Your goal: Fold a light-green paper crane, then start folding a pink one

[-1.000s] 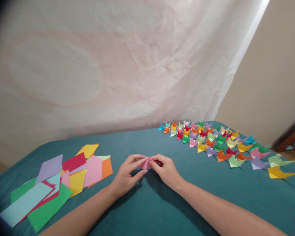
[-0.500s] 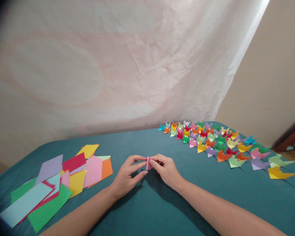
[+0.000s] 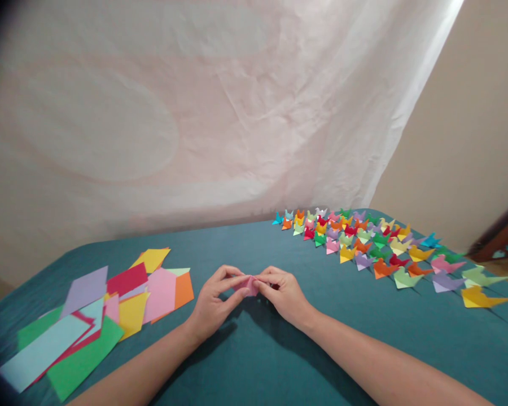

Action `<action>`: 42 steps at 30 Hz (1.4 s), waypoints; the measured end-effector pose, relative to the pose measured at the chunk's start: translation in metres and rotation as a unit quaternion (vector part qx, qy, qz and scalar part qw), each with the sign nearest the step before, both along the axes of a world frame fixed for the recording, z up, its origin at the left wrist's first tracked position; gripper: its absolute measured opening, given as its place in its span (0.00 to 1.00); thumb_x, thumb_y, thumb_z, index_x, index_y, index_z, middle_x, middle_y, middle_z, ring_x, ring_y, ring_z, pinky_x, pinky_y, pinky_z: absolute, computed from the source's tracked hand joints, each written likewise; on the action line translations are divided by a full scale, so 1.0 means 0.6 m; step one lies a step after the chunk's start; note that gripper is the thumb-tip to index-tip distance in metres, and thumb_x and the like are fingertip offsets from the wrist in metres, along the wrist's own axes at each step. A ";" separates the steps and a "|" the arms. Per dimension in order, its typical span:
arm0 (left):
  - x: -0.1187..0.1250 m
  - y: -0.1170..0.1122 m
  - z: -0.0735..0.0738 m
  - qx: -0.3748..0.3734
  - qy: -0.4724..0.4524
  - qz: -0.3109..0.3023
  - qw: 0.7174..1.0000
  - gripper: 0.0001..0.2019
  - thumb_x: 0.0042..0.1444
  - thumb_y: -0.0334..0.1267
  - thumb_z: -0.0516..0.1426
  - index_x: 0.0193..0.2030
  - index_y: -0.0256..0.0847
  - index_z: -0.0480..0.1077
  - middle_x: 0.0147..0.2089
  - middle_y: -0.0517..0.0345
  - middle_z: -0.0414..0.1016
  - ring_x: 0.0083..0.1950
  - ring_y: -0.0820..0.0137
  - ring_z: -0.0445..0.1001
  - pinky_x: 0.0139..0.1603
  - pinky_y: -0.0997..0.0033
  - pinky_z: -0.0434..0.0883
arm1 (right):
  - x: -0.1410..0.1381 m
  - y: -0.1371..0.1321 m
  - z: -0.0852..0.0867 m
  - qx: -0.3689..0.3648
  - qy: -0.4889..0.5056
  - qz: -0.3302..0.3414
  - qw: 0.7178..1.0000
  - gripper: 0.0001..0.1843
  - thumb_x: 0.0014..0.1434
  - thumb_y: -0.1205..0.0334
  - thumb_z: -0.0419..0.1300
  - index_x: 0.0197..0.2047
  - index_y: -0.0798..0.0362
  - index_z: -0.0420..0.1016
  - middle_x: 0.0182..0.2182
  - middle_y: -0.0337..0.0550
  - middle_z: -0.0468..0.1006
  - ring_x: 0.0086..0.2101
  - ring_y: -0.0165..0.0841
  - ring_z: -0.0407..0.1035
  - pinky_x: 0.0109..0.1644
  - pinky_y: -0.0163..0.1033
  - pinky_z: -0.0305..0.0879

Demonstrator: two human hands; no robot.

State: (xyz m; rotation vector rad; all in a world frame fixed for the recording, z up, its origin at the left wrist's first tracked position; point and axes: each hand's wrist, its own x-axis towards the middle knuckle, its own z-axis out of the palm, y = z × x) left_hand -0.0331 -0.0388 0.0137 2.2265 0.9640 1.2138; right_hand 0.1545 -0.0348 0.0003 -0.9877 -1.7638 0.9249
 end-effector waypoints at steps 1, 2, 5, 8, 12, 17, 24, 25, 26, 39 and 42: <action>0.000 0.000 0.000 -0.004 -0.004 -0.001 1.000 0.10 0.58 0.39 0.57 0.46 0.44 0.74 0.40 0.55 0.70 0.40 0.70 0.70 0.43 0.68 0.70 | 0.000 0.000 0.000 0.000 0.000 0.002 1.000 0.15 0.60 0.52 0.56 0.35 0.50 0.81 0.29 0.42 0.74 0.31 0.32 0.67 0.36 0.35 0.62; 0.000 0.000 0.000 -0.009 -0.008 -0.001 1.000 0.10 0.57 0.40 0.57 0.45 0.44 0.74 0.40 0.55 0.70 0.39 0.71 0.70 0.43 0.69 0.70 | 0.000 0.000 0.000 0.001 0.000 0.003 1.000 0.15 0.60 0.52 0.56 0.35 0.50 0.81 0.29 0.42 0.74 0.31 0.32 0.67 0.36 0.35 0.62; 0.001 0.000 -0.001 -0.027 -0.023 -0.002 0.999 0.10 0.58 0.39 0.57 0.45 0.43 0.75 0.40 0.55 0.70 0.39 0.71 0.70 0.42 0.70 0.70 | 0.000 0.000 0.000 0.003 -0.001 0.004 1.000 0.14 0.60 0.53 0.56 0.36 0.49 0.81 0.29 0.41 0.73 0.31 0.31 0.67 0.36 0.35 0.62; 0.002 -0.001 -0.002 -0.030 -0.031 0.003 0.999 0.10 0.58 0.38 0.56 0.46 0.44 0.75 0.40 0.55 0.70 0.40 0.71 0.71 0.43 0.70 0.70 | 0.001 0.000 -0.001 0.008 0.003 -0.001 1.000 0.14 0.60 0.54 0.56 0.37 0.49 0.81 0.29 0.41 0.73 0.31 0.31 0.67 0.36 0.34 0.61; 0.004 -0.003 0.000 -0.017 -0.028 0.006 0.999 0.11 0.58 0.38 0.56 0.46 0.46 0.75 0.40 0.55 0.72 0.42 0.69 0.71 0.45 0.68 0.70 | 0.001 0.002 -0.003 0.010 0.005 -0.014 1.000 0.13 0.60 0.54 0.56 0.37 0.49 0.81 0.28 0.40 0.72 0.29 0.30 0.66 0.34 0.34 0.60; 0.004 -0.004 -0.001 -0.022 -0.024 -0.002 0.999 0.11 0.58 0.38 0.56 0.47 0.46 0.74 0.41 0.55 0.72 0.43 0.69 0.71 0.46 0.68 0.70 | 0.002 0.002 0.001 0.008 0.005 -0.009 1.000 0.14 0.60 0.54 0.56 0.37 0.49 0.81 0.28 0.40 0.72 0.29 0.30 0.65 0.33 0.34 0.60; 0.003 -0.003 0.000 -0.038 -0.025 -0.007 0.999 0.11 0.58 0.36 0.57 0.47 0.45 0.74 0.41 0.55 0.72 0.42 0.70 0.71 0.45 0.70 0.69 | 0.000 -0.002 0.004 0.001 0.011 -0.006 1.000 0.13 0.60 0.55 0.57 0.36 0.49 0.81 0.28 0.40 0.72 0.29 0.30 0.66 0.33 0.33 0.60; 0.003 -0.003 0.000 -0.040 -0.027 -0.005 0.999 0.11 0.58 0.36 0.57 0.47 0.45 0.74 0.41 0.55 0.72 0.42 0.70 0.71 0.45 0.70 0.69 | 0.000 -0.002 0.003 0.001 0.011 -0.006 1.000 0.13 0.60 0.55 0.56 0.36 0.49 0.81 0.28 0.40 0.72 0.30 0.30 0.66 0.33 0.33 0.60; 0.004 -0.003 0.001 -0.041 -0.029 -0.004 0.999 0.10 0.58 0.36 0.57 0.46 0.44 0.75 0.40 0.55 0.72 0.41 0.70 0.71 0.45 0.70 0.69 | 0.000 -0.002 0.003 0.001 0.010 -0.005 1.000 0.13 0.60 0.55 0.56 0.36 0.49 0.81 0.28 0.40 0.72 0.30 0.30 0.66 0.33 0.34 0.60; 0.003 0.000 -0.004 -0.057 -0.039 -0.014 0.997 0.11 0.57 0.35 0.57 0.46 0.46 0.75 0.41 0.57 0.74 0.43 0.70 0.72 0.47 0.70 0.68 | 0.000 -0.003 0.003 0.008 0.013 0.001 1.000 0.14 0.61 0.56 0.56 0.31 0.51 0.80 0.30 0.41 0.73 0.33 0.31 0.68 0.38 0.35 0.62; 0.003 -0.001 -0.001 -0.066 -0.040 -0.015 0.997 0.11 0.57 0.35 0.57 0.46 0.46 0.75 0.41 0.57 0.74 0.43 0.70 0.72 0.47 0.70 0.68 | 0.000 -0.001 0.002 0.012 0.016 0.005 1.000 0.14 0.61 0.56 0.56 0.32 0.51 0.80 0.30 0.41 0.73 0.33 0.31 0.69 0.38 0.34 0.62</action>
